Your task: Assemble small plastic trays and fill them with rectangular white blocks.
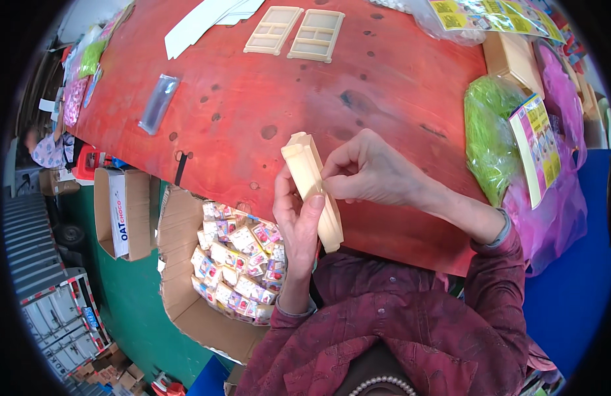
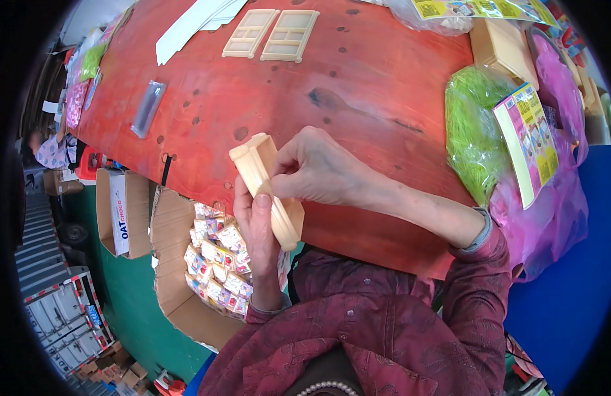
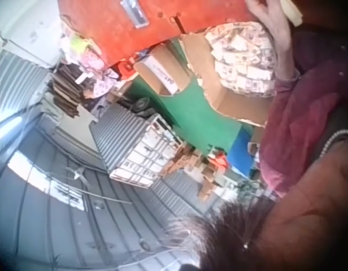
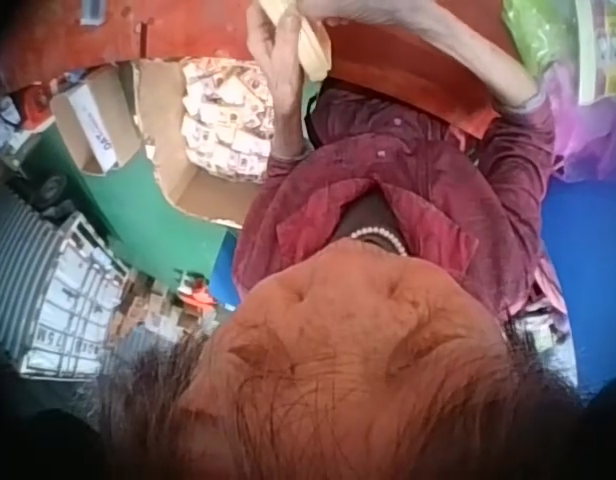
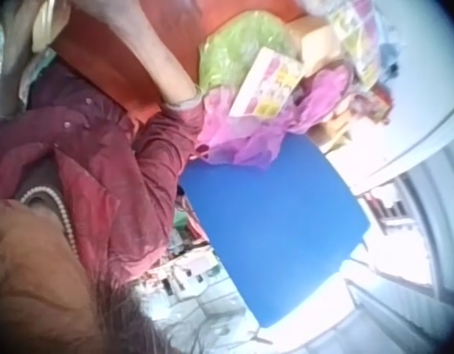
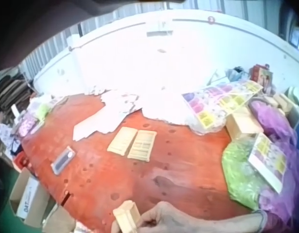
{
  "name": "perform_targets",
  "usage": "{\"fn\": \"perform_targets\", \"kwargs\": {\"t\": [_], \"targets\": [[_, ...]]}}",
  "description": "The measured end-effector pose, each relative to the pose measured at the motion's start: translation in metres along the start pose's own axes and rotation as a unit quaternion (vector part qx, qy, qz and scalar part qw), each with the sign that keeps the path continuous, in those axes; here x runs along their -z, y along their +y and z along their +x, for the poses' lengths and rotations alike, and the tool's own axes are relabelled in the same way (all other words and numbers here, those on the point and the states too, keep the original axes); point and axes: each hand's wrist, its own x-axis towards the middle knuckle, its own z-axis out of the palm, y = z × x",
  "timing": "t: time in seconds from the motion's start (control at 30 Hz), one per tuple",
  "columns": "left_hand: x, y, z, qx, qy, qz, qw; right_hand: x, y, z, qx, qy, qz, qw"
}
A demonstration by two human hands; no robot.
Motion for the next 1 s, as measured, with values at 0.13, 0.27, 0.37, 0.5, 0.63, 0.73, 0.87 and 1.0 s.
{"fn": "perform_targets", "kwargs": {"t": [0.13,0.27,0.37,0.5,0.63,0.73,0.87,1.0], "targets": [[0.004,0.003,-0.003,0.049,-0.009,-0.03,0.998,-0.003,0.006,0.002,0.024,0.019,0.01,0.999],[0.002,0.001,-0.002,0.096,0.006,-0.083,0.992,-0.003,0.006,0.003,-0.007,0.005,0.058,0.998],[0.004,-0.004,0.001,0.125,0.005,-0.111,0.986,0.004,-0.001,0.003,-0.021,0.029,0.082,0.996],[0.009,0.001,0.003,0.169,0.017,-0.181,0.969,0.044,-0.005,0.018,0.057,0.207,-0.04,0.976],[0.013,-0.004,0.006,0.194,-0.019,-0.196,0.961,0.12,0.007,0.066,0.005,0.384,-0.175,0.907],[0.011,-0.009,0.006,0.204,-0.019,-0.191,0.96,0.159,0.032,0.11,-0.02,0.46,-0.288,0.839],[0.01,-0.01,0.007,0.231,0.008,-0.191,0.954,0.176,0.051,0.139,0.011,0.509,-0.307,0.804],[0.02,-0.012,0.005,0.233,0.031,-0.22,0.947,0.144,0.047,0.121,0.075,0.456,-0.476,0.749]]}}
